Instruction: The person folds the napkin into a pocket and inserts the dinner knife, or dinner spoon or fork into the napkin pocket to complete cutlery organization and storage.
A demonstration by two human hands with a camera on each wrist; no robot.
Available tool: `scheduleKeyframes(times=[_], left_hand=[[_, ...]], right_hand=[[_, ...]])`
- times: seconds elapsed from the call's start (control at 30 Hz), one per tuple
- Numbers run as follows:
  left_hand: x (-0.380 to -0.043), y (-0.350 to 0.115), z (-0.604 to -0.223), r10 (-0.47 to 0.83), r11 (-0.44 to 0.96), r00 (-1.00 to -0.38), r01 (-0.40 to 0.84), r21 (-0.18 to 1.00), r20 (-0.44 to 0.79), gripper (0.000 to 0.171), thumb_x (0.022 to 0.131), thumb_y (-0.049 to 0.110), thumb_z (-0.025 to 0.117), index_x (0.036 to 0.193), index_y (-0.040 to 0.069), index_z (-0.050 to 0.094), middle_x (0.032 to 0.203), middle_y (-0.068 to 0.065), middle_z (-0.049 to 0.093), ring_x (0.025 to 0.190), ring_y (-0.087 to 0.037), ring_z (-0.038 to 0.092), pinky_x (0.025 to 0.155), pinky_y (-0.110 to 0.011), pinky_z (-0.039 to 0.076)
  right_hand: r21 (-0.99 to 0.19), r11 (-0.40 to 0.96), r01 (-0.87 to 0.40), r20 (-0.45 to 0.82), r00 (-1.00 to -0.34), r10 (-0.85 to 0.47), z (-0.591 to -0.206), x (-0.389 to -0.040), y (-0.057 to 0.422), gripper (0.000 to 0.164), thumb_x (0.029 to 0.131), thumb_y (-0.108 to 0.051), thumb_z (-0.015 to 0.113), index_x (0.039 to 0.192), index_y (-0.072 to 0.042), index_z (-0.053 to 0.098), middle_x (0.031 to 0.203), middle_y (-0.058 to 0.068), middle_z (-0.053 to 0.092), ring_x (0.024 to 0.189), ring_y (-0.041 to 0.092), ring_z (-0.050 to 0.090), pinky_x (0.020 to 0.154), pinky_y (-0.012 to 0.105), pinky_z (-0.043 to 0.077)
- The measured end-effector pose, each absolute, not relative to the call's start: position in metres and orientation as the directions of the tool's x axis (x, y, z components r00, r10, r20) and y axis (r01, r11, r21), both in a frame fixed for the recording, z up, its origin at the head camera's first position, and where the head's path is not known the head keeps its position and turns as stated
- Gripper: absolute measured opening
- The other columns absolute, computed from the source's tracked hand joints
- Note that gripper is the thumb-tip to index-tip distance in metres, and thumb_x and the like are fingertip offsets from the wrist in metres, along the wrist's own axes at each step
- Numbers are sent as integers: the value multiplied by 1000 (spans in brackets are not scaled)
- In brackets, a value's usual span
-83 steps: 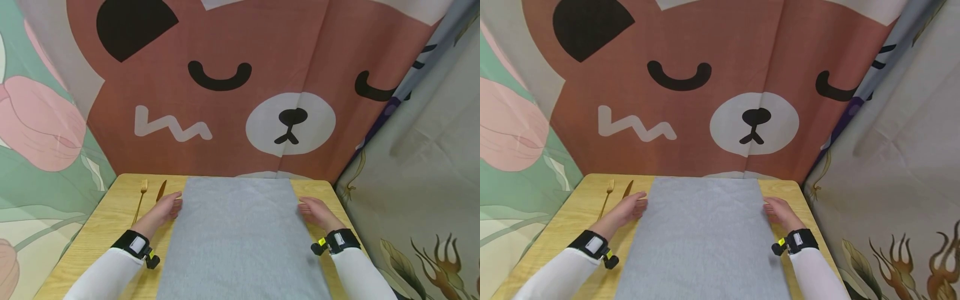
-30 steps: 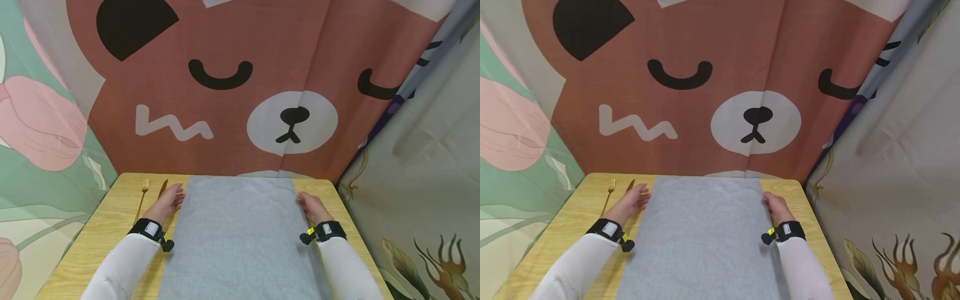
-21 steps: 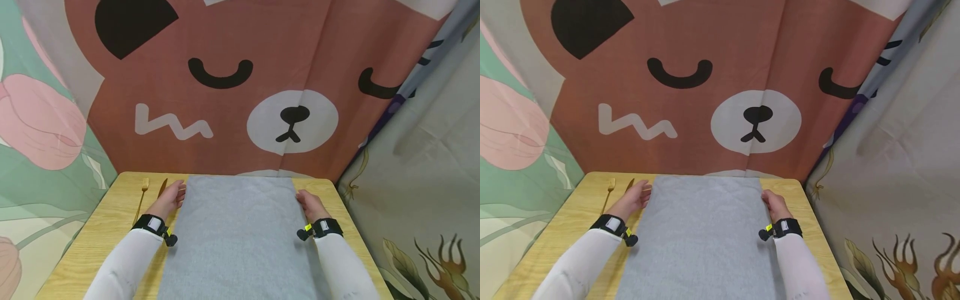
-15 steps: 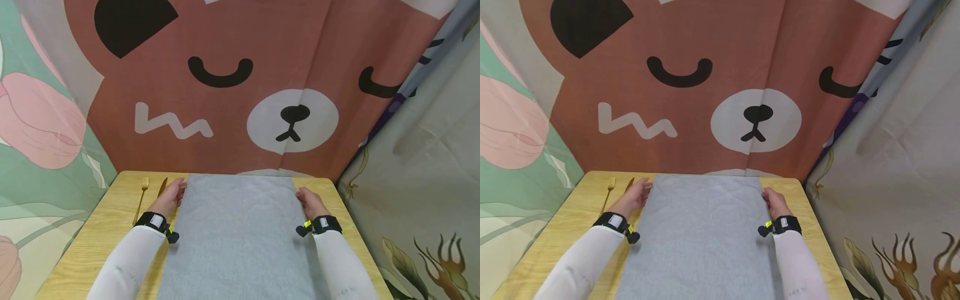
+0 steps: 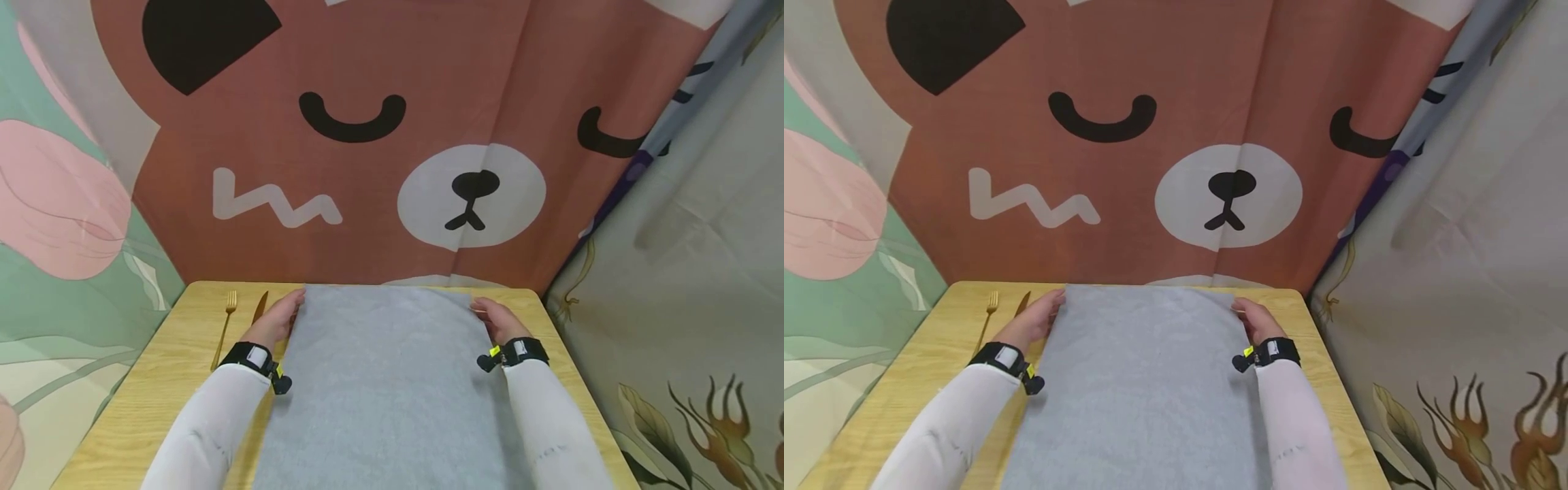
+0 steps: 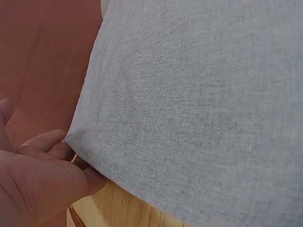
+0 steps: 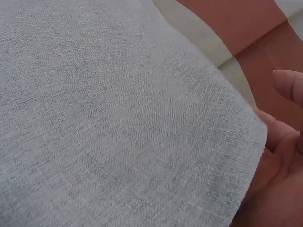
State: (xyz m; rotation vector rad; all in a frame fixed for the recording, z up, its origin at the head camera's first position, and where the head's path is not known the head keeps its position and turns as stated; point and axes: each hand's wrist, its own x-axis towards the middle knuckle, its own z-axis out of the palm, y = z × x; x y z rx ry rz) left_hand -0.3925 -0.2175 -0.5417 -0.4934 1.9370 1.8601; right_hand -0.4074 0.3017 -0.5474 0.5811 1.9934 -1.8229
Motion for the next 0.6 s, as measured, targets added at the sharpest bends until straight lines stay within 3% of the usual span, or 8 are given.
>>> scheduleKeyframes(times=[0.27, 0.6], left_hand=[[-400, -212, -539, 60, 44, -879, -472, 881, -474, 79, 108, 49, 41, 166, 11, 3, 174, -11, -11, 161, -36, -11, 130, -56, -4], [-404, -210, -542, 44, 117, -885, -456, 882, -463, 78, 108, 53, 39, 166, 13, 7, 175, -10, -5, 161, -35, -11, 128, -61, -3]], right_hand=[[-876, 97, 472, -473, -881, 11, -543, -413, 296, 73, 100, -37, 64, 160, -10, 32, 172, 6, 18, 157, 32, 20, 130, 54, 13], [-832, 199, 519, -525, -851, 23, -542, -423, 286, 82, 103, -44, 59, 165, -12, 17, 175, 10, 8, 161, 39, 11, 127, 64, 13]])
